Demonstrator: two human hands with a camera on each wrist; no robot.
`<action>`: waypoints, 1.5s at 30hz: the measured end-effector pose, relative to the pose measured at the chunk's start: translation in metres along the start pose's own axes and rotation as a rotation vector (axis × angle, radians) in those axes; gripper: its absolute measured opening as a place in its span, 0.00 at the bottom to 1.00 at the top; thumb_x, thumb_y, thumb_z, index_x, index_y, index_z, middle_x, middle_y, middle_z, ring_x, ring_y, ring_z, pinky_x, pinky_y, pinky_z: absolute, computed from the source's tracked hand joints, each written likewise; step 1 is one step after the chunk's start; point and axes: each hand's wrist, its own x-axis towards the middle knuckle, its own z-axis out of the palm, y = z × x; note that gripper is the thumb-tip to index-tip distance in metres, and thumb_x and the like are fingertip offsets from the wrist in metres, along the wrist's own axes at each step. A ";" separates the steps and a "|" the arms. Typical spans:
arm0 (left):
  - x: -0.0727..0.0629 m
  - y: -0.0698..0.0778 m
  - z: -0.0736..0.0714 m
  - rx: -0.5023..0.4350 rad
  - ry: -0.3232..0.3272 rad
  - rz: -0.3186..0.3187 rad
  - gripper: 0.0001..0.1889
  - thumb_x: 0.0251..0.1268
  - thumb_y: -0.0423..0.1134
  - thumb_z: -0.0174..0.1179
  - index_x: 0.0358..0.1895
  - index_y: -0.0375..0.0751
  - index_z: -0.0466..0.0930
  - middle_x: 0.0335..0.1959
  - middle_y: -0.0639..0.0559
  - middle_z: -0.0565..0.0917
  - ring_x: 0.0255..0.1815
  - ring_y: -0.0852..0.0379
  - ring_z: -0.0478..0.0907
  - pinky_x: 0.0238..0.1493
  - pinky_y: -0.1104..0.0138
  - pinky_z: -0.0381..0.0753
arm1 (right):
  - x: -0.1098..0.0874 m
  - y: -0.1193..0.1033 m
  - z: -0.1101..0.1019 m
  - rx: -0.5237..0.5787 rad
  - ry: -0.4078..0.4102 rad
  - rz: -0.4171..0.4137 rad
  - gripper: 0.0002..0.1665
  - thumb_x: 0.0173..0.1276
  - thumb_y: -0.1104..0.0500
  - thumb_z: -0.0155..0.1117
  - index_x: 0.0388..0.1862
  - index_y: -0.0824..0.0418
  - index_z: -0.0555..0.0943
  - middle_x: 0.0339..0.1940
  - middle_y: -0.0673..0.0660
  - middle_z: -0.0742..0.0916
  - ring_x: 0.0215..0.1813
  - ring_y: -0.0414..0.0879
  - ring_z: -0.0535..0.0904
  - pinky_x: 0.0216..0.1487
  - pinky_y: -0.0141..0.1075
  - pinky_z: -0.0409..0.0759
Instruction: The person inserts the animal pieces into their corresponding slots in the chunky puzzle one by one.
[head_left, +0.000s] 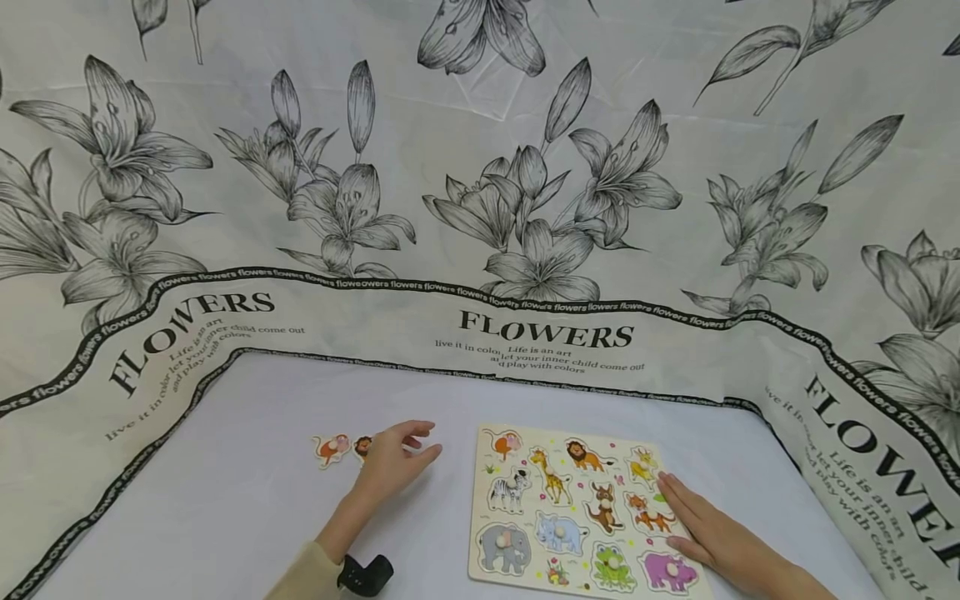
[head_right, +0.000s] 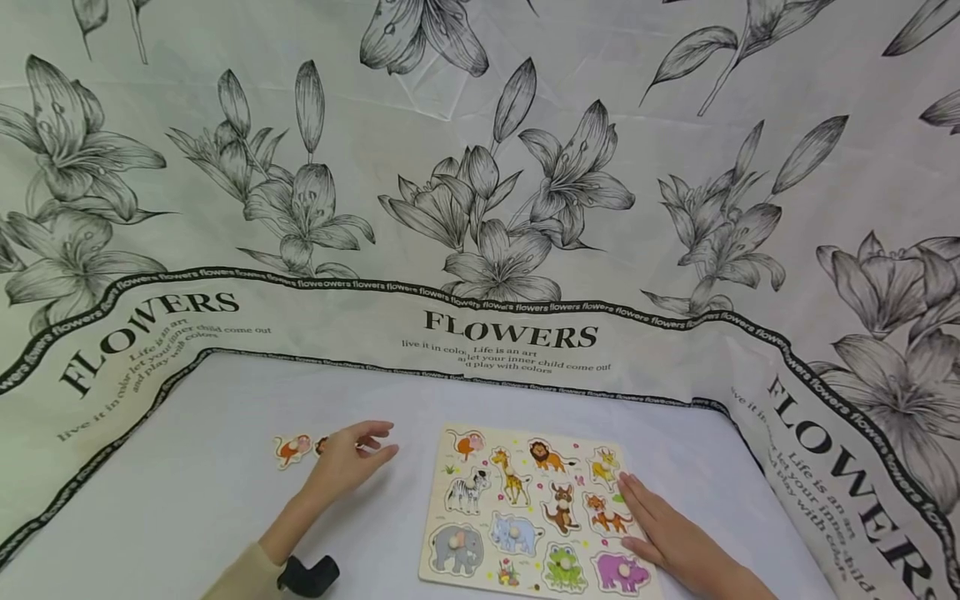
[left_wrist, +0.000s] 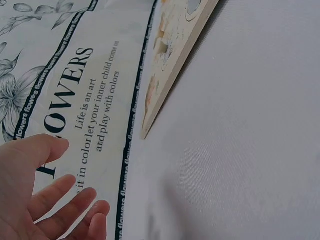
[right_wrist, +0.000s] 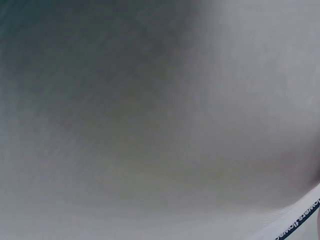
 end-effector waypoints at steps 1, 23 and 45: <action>-0.001 -0.002 -0.001 0.009 0.004 -0.009 0.17 0.56 0.41 0.68 0.50 0.41 0.83 0.44 0.45 0.86 0.38 0.57 0.80 0.37 0.68 0.78 | 0.000 0.000 0.001 -0.002 -0.002 0.004 0.42 0.70 0.46 0.57 0.76 0.62 0.56 0.76 0.56 0.63 0.70 0.13 0.31 0.61 0.07 0.33; 0.000 -0.026 -0.036 0.047 0.058 -0.074 0.19 0.55 0.41 0.69 0.50 0.37 0.83 0.46 0.41 0.85 0.38 0.53 0.79 0.35 0.69 0.74 | 0.000 -0.002 -0.002 0.006 -0.002 -0.007 0.42 0.70 0.47 0.57 0.75 0.63 0.56 0.78 0.52 0.60 0.70 0.13 0.31 0.61 0.06 0.33; 0.001 -0.060 -0.048 0.136 0.089 -0.093 0.17 0.46 0.33 0.72 0.42 0.33 0.84 0.31 0.47 0.84 0.29 0.58 0.72 0.30 0.70 0.68 | 0.001 0.001 0.003 0.021 -0.031 0.042 0.42 0.70 0.44 0.55 0.75 0.62 0.56 0.74 0.61 0.66 0.69 0.11 0.31 0.59 0.05 0.33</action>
